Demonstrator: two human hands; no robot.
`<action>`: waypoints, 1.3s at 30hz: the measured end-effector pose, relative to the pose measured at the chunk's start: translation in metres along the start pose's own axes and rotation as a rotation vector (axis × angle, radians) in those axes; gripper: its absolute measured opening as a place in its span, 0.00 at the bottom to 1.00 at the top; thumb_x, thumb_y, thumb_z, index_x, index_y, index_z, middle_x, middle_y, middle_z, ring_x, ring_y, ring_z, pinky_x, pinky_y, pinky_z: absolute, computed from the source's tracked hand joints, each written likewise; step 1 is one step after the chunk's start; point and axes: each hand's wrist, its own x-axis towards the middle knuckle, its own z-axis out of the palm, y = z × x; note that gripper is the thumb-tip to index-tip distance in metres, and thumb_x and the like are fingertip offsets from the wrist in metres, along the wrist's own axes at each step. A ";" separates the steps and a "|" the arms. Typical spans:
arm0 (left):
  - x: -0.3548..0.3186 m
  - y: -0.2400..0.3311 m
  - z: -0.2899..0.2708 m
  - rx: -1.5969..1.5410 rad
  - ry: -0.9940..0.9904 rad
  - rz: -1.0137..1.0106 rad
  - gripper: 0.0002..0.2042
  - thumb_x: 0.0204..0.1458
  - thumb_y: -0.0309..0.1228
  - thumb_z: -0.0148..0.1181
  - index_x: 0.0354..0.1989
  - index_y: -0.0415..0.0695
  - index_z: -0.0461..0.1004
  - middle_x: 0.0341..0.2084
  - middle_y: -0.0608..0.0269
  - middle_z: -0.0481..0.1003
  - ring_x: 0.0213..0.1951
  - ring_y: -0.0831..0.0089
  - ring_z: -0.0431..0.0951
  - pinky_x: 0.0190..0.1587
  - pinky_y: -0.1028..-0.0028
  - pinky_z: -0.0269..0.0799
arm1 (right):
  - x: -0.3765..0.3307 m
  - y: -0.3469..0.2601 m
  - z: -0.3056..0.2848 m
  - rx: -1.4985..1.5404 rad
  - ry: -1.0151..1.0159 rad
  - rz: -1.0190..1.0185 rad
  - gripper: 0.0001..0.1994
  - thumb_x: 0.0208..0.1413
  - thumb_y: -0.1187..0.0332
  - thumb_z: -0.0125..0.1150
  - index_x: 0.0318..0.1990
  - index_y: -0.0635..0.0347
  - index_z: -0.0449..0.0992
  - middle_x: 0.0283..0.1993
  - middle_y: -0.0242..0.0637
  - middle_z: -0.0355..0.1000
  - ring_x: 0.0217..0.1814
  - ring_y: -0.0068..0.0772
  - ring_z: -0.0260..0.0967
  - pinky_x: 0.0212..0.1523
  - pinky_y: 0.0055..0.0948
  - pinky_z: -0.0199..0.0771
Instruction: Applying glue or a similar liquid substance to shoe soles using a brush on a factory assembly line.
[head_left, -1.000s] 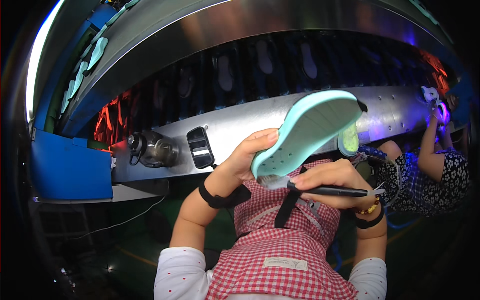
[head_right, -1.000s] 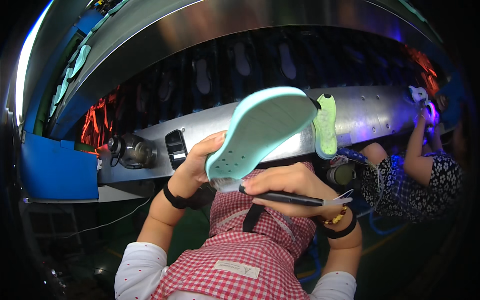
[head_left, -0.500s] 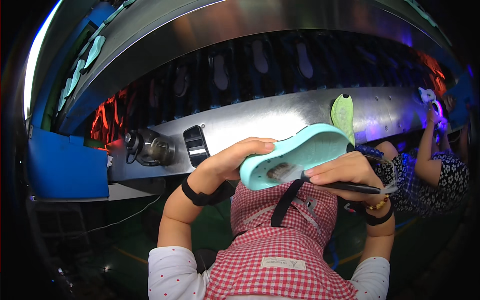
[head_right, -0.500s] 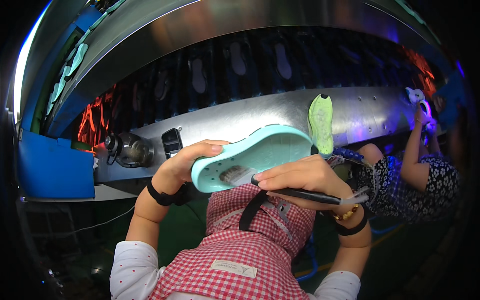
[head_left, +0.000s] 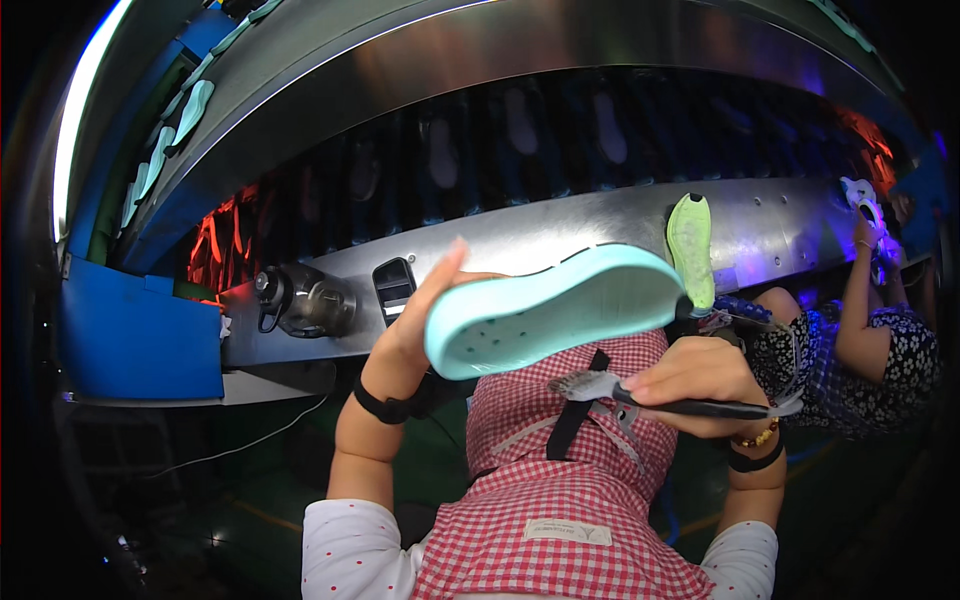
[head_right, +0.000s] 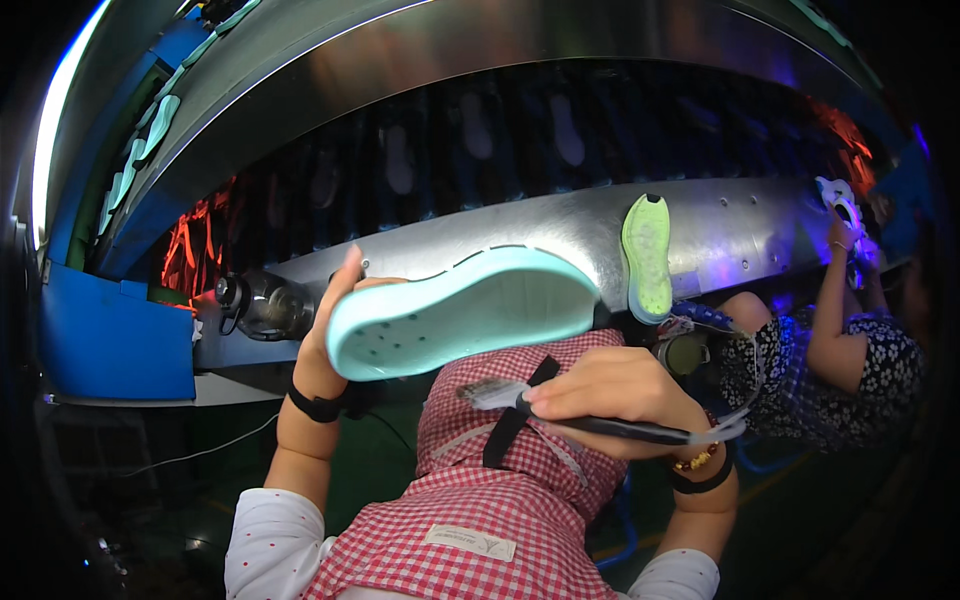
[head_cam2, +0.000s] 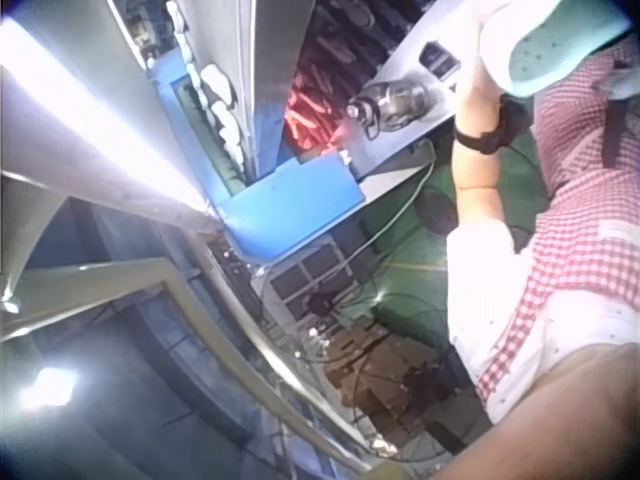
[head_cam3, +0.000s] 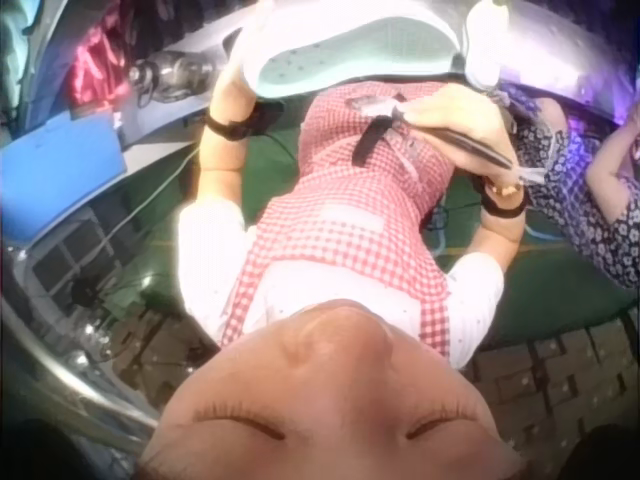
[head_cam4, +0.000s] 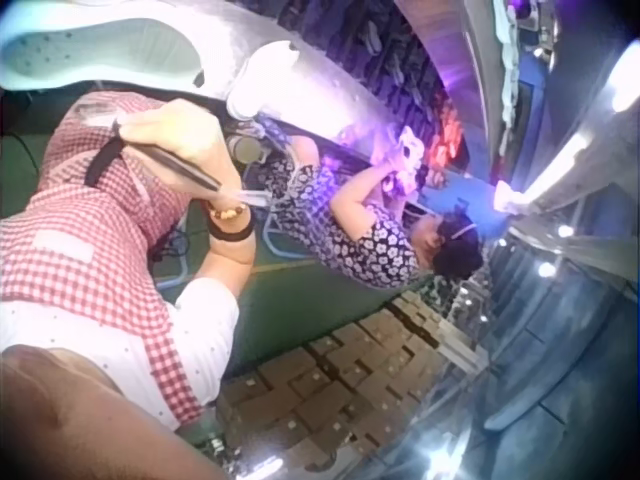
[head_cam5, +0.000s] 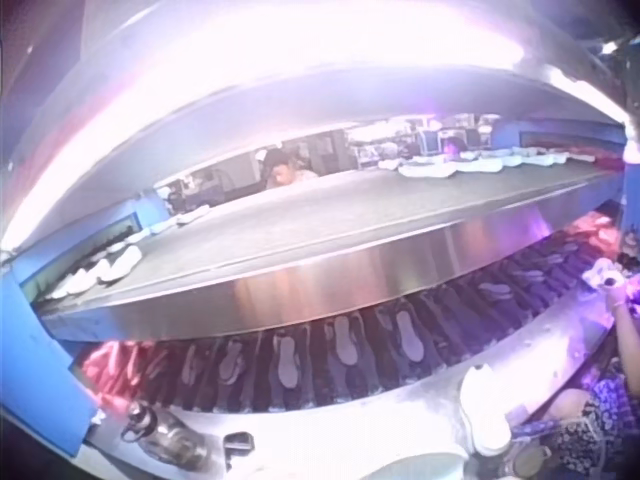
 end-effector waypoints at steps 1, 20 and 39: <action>0.002 -0.007 -0.008 -0.143 -0.011 0.066 0.31 0.54 0.53 0.35 0.51 0.35 0.64 0.47 0.47 0.68 0.48 0.62 0.69 0.51 0.66 0.62 | 0.003 -0.005 0.000 0.008 -0.006 -0.008 0.10 0.34 0.75 0.67 0.29 0.61 0.77 0.32 0.40 0.75 0.28 0.33 0.72 0.26 0.22 0.67; 0.046 -0.068 -0.017 -0.282 0.353 0.485 0.44 0.41 0.71 0.22 0.49 0.42 0.61 0.33 0.57 0.70 0.38 0.63 0.71 0.50 0.51 0.62 | 0.006 0.017 0.043 -0.229 0.039 -0.012 0.10 0.34 0.77 0.63 0.30 0.61 0.74 0.28 0.38 0.72 0.28 0.35 0.69 0.28 0.27 0.68; 0.055 -0.056 0.003 -0.280 0.227 0.631 0.46 0.37 0.73 0.27 0.53 0.43 0.59 0.33 0.59 0.70 0.37 0.65 0.71 0.51 0.52 0.60 | 0.018 0.014 0.031 0.131 0.072 0.170 0.12 0.38 0.78 0.64 0.34 0.62 0.76 0.34 0.38 0.75 0.34 0.29 0.72 0.35 0.24 0.71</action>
